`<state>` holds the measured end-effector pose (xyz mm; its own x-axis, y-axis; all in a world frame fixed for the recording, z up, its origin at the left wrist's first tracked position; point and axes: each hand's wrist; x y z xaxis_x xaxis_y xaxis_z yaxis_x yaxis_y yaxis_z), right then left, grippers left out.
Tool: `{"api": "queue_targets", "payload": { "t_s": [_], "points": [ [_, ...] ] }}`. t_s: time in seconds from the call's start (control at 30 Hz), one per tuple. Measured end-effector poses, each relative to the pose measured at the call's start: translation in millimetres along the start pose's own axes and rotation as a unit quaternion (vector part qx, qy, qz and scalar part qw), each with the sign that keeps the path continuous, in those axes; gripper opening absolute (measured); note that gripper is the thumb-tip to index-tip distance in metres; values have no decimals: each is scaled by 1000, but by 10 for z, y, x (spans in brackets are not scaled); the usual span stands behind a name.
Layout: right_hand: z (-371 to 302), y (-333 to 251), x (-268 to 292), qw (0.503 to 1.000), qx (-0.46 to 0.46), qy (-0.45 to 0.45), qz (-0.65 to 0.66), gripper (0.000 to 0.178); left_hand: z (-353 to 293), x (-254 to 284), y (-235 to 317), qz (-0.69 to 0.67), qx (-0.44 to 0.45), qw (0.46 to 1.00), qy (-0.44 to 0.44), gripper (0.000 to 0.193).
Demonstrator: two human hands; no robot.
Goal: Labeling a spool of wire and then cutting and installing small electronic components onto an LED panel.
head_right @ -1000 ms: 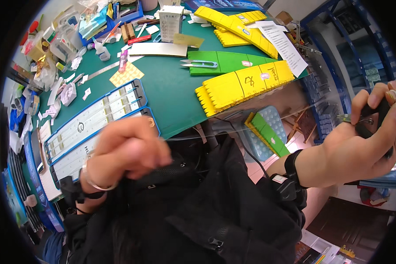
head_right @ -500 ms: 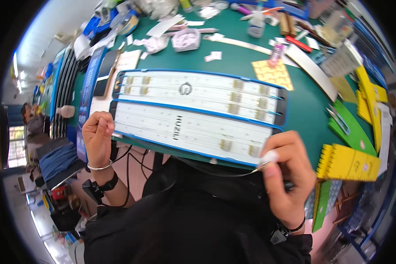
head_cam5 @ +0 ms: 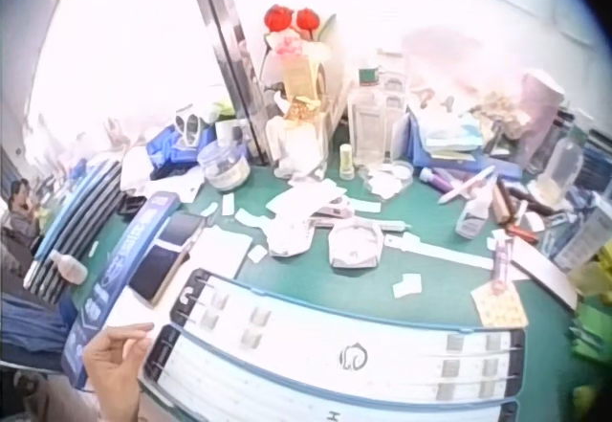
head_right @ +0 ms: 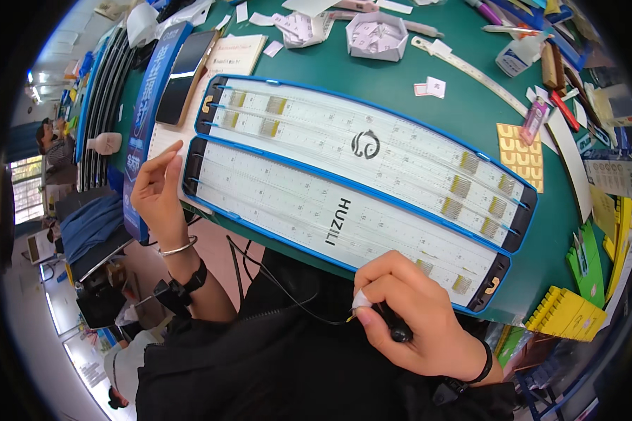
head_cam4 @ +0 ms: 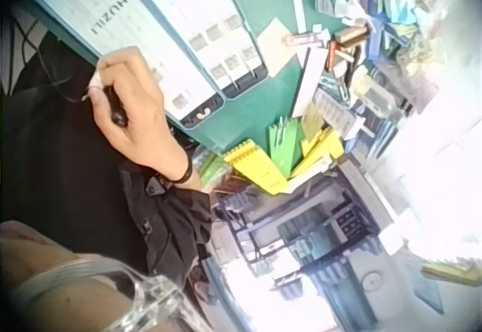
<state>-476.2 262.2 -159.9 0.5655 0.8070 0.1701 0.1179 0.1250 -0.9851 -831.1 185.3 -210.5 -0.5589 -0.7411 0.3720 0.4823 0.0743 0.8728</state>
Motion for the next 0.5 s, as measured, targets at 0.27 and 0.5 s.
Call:
{"api": "queue_targets", "payload": {
  "t_s": [0.27,0.5],
  "points": [
    [110,8,-36,1000,-11,-23,-12,14,0,31,-155,61,-5,998,25,16],
    [113,20,-43,999,-16,-21,-21,14,15,-20,-105,75,-11,997,24,35]
  ]
}}
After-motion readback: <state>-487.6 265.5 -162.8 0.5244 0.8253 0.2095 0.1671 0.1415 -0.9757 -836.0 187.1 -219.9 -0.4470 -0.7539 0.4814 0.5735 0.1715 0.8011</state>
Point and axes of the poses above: each hand's wrist, its own z-axis towards the middle knuckle, its own x-axis out of the back of the hand, y = z × x, and after that the axes turned 2 degrees about -x, right-handed
